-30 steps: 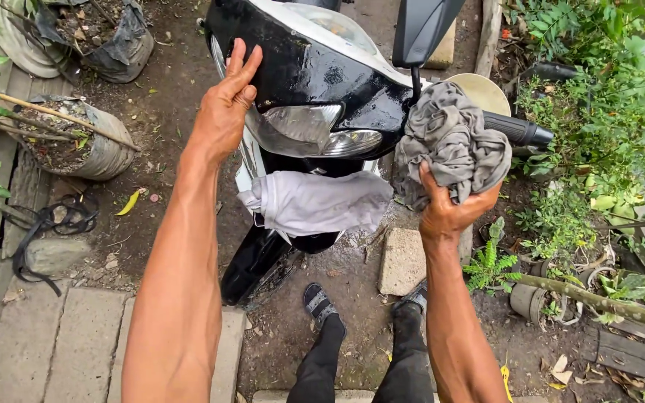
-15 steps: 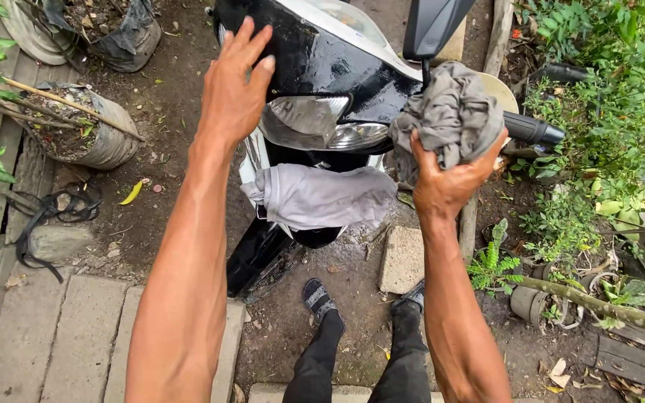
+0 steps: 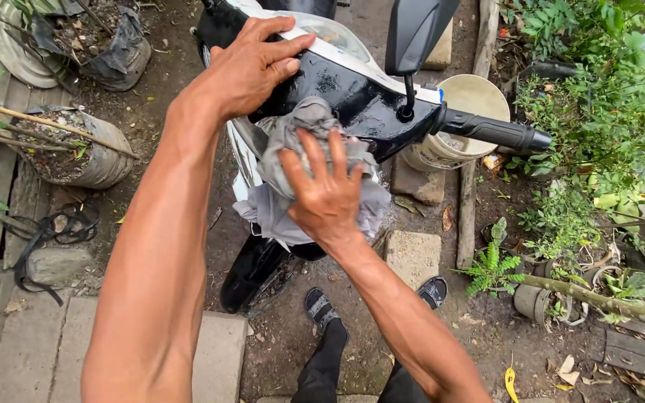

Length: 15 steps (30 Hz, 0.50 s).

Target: Cleaning a motorcycle's body and headlight using a damp cloth and a bucket of water.

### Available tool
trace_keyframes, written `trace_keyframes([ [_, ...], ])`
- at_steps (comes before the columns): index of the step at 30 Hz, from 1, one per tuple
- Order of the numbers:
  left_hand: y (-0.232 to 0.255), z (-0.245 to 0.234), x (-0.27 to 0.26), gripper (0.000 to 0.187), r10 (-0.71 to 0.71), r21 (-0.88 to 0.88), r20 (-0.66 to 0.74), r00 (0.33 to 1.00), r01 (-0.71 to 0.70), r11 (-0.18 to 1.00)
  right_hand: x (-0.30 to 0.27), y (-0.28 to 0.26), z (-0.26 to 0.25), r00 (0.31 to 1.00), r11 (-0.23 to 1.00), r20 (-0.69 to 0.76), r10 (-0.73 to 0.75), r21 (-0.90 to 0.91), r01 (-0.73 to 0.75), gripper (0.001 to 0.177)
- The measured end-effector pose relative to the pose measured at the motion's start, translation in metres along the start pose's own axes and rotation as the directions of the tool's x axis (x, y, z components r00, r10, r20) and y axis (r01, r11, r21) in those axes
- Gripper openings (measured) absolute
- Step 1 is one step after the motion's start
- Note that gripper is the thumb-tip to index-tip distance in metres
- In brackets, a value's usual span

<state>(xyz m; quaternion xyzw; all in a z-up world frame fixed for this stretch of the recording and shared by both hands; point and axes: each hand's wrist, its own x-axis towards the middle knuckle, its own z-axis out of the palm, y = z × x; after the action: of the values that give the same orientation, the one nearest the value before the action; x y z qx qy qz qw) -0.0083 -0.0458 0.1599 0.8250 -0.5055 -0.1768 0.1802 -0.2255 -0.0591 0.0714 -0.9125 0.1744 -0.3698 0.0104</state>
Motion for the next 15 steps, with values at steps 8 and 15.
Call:
trace_keyframes([
  [8, -0.048, 0.072, -0.077, 0.038, 0.089, -0.065, -0.723, 0.685, -0.195, 0.979, 0.013, -0.007, -0.013, 0.987, 0.988, 0.161, -0.019, 0.152, -0.005, 0.063],
  [15, -0.032, 0.132, -0.107, 0.056, 0.046, 0.062, -0.635, 0.771, -0.009, 0.998, 0.006, -0.001, -0.008, 0.98, 0.992, 0.191, 0.049, 0.108, -0.07, 0.063],
])
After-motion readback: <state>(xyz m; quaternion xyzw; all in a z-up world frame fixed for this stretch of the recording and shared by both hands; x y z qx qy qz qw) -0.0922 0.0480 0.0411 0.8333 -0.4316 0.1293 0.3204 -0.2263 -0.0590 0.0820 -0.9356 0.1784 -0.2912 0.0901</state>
